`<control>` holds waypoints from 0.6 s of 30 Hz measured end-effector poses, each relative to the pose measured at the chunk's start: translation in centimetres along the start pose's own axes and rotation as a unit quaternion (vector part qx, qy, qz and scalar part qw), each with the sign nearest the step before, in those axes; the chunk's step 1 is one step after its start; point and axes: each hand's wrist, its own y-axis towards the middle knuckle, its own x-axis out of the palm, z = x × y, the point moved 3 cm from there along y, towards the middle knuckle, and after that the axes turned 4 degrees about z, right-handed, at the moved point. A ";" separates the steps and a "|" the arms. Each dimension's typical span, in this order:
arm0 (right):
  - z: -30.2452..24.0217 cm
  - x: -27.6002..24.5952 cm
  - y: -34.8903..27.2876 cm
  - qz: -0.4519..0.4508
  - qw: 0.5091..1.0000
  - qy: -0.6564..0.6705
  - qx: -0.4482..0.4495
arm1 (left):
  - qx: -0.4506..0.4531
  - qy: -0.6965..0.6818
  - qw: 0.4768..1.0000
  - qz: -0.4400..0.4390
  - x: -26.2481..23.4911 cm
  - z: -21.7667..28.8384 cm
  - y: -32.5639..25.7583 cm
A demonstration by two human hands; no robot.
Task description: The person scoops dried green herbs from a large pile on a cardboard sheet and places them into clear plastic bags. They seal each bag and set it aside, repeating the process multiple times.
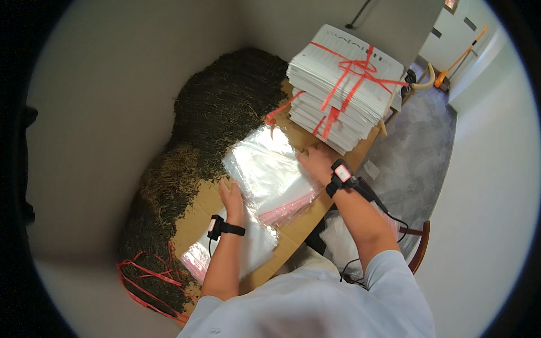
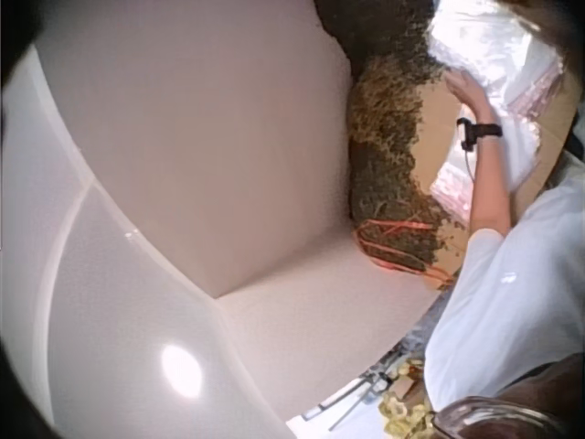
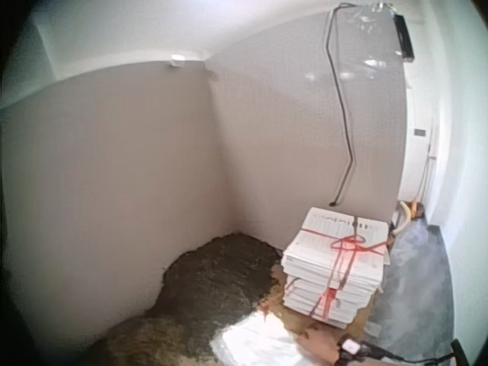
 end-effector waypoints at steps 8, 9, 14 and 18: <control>-2.1 1.5 -1.7 0.054 0.995 -0.081 -0.021 | 0.043 0.000 0.999 -0.015 3.2 -0.2 -2.5; -2.3 1.7 -1.9 0.007 0.997 -0.062 -0.041 | 0.046 0.005 0.999 0.000 2.8 -0.3 -2.8; -3.1 2.0 -2.8 -0.070 0.992 0.097 0.040 | 0.089 0.010 0.993 -0.075 4.6 0.0 -5.2; -2.2 1.9 -3.2 -0.224 0.877 0.355 0.234 | 0.104 0.013 0.992 -0.072 4.7 -0.6 -5.6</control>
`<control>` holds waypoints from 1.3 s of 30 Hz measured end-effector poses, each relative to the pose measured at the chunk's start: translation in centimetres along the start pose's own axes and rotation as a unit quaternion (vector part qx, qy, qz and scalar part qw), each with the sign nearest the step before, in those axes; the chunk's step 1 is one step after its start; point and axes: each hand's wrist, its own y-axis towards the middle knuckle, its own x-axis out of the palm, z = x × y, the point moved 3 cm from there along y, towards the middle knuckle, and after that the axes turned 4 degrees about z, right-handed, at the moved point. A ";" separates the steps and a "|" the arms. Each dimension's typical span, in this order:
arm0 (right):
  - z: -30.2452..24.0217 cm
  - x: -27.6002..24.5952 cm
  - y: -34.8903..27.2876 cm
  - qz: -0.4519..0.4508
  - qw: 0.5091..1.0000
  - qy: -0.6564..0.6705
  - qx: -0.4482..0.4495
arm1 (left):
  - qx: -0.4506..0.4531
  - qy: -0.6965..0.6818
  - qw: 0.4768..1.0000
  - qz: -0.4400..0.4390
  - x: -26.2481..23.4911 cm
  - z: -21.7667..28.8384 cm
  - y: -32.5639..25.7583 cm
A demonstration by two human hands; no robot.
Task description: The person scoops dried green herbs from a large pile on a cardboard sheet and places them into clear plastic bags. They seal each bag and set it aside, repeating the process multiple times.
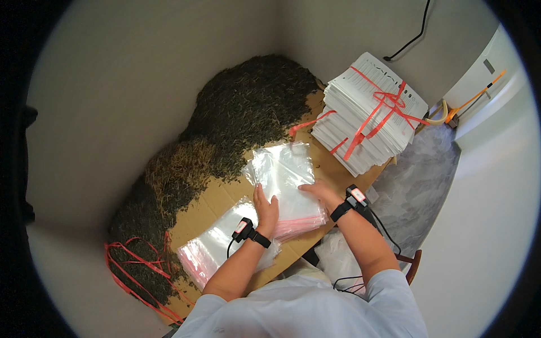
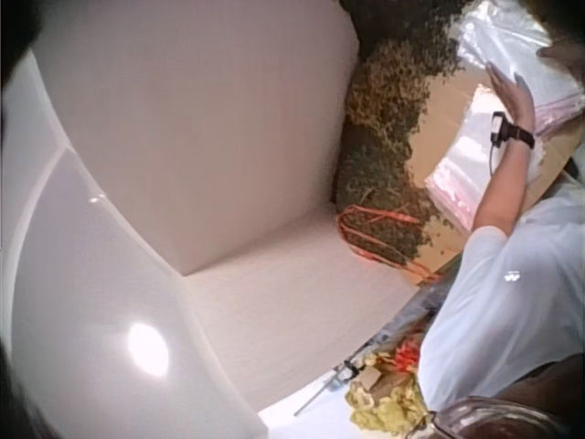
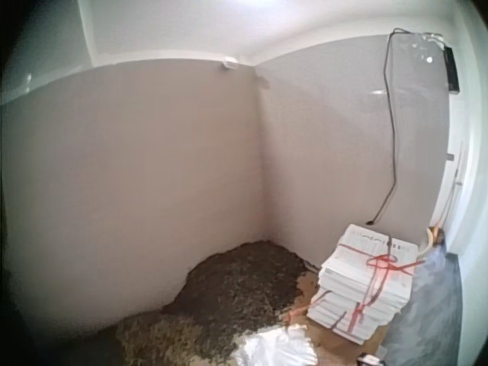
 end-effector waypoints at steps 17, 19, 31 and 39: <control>2.1 -2.0 -0.4 -0.098 0.980 0.141 0.100 | 0.095 0.070 0.989 -0.093 -3.6 2.6 -0.6; 2.0 -2.6 -0.6 -0.039 0.984 0.121 0.126 | 0.196 0.039 0.980 -0.026 -5.9 3.9 -2.1; 8.7 2.3 -2.1 -0.036 0.894 0.444 0.049 | -0.254 -0.644 0.683 -0.235 -5.2 2.1 -9.8; 7.7 6.3 -7.1 0.001 0.972 0.160 -0.170 | -0.325 -0.608 0.720 -0.077 -5.6 1.2 -5.9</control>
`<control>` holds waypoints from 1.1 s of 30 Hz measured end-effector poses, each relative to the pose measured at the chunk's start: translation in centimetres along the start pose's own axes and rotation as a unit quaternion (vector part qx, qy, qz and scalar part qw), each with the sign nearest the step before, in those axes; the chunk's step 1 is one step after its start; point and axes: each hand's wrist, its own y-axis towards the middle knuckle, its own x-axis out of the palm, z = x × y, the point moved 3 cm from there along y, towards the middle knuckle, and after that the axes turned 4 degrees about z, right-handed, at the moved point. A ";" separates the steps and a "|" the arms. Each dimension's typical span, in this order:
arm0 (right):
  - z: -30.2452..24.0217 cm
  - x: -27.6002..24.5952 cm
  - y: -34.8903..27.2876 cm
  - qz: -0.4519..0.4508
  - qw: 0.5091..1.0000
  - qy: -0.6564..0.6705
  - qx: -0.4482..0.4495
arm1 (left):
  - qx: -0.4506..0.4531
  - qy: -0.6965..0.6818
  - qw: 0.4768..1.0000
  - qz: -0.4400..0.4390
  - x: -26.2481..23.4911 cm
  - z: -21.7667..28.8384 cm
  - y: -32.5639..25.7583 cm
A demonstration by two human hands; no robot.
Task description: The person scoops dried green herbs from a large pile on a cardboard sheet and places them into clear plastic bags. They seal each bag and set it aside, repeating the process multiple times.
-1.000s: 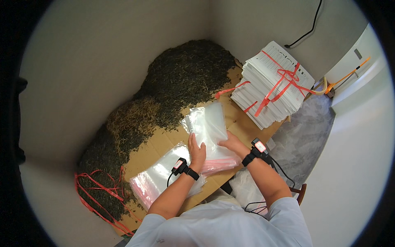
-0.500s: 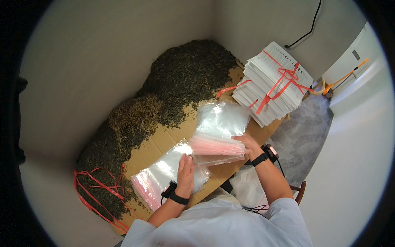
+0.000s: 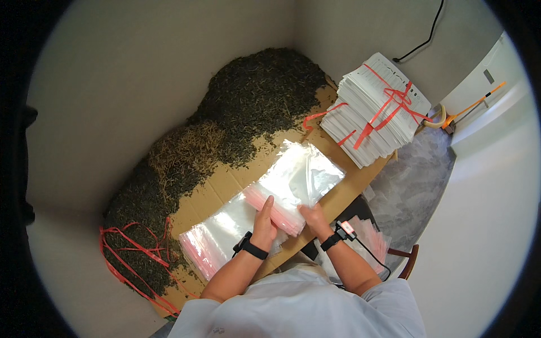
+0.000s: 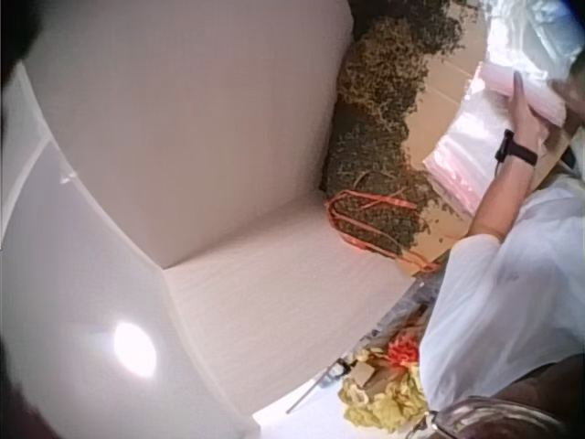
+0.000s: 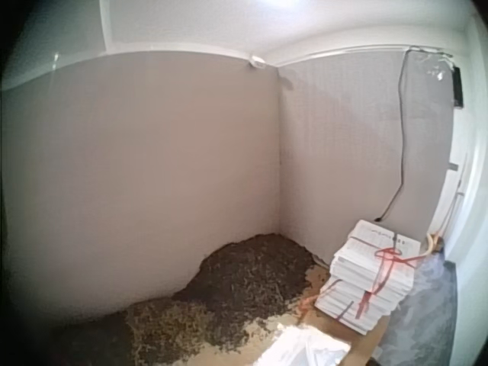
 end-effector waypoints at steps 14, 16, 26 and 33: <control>-0.6 -6.3 5.8 0.032 0.887 0.445 0.118 | 0.249 0.405 0.863 -0.172 2.2 6.4 -1.0; -3.0 -8.0 7.0 0.003 0.915 0.400 0.048 | 0.257 0.481 0.814 -0.199 2.9 7.5 -1.6; -5.6 -17.4 7.6 0.008 0.994 0.105 0.031 | 0.123 0.315 0.915 -0.218 0.7 3.0 2.2; -7.2 -15.5 6.1 0.023 0.986 -0.165 -0.014 | -0.086 0.099 0.966 -0.222 0.1 1.5 3.3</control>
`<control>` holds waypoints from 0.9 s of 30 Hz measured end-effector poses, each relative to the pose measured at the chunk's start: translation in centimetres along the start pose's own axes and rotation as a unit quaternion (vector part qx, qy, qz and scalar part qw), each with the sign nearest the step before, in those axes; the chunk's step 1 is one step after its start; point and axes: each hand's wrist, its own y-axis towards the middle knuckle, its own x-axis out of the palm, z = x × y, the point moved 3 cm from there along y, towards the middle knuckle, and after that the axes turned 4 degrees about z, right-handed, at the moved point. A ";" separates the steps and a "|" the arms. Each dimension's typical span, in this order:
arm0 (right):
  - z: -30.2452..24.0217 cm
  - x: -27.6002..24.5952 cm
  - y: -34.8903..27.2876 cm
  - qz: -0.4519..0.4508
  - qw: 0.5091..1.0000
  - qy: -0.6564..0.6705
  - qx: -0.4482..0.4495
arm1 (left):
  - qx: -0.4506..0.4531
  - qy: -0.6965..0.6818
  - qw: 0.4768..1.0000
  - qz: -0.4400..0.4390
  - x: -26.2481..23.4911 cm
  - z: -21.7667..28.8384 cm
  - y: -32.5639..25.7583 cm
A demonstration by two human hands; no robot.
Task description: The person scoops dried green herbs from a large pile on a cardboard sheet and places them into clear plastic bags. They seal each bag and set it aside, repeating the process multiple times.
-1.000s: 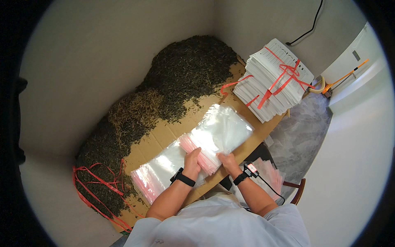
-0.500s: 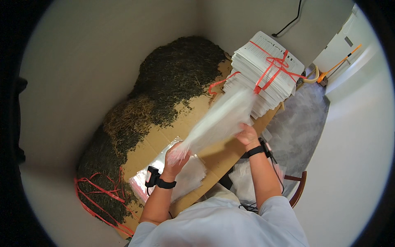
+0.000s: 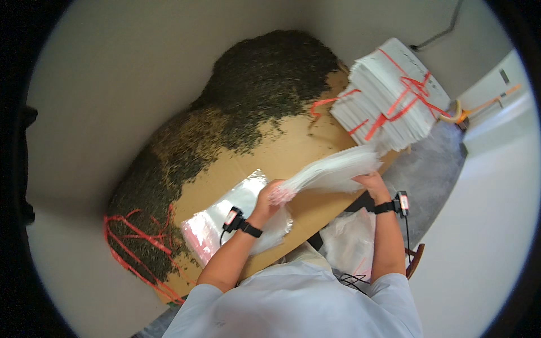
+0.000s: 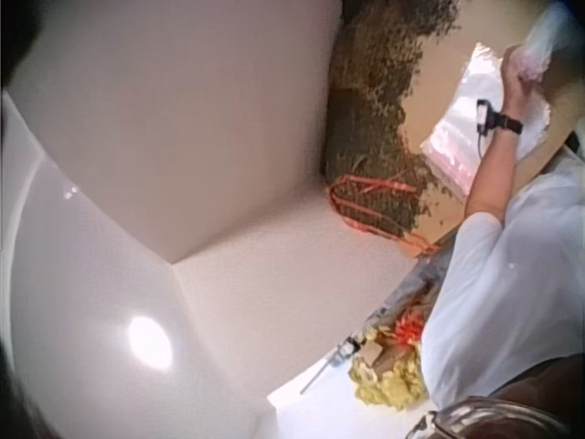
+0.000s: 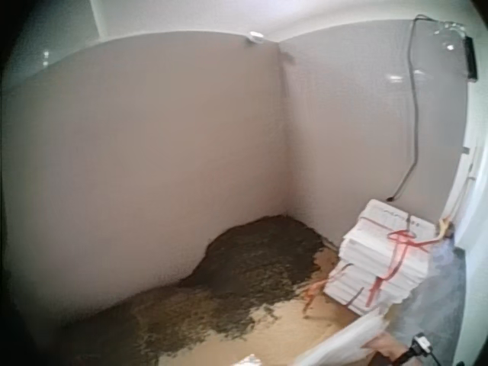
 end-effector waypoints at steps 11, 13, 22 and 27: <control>-12.0 8.3 -7.9 -0.120 0.992 0.031 -0.011 | 0.298 0.368 0.839 0.268 4.8 6.8 -16.6; -10.6 12.7 -8.7 -0.151 0.988 -0.013 0.021 | 0.258 0.370 0.825 0.341 2.7 8.3 -20.2; -1.2 22.5 -6.5 -0.059 0.912 -0.346 -0.214 | 0.124 0.595 0.624 0.491 -6.7 6.1 -23.1; 0.6 25.4 -8.6 0.016 0.888 -0.334 -0.315 | 0.093 0.682 0.544 0.480 -5.9 5.9 -23.3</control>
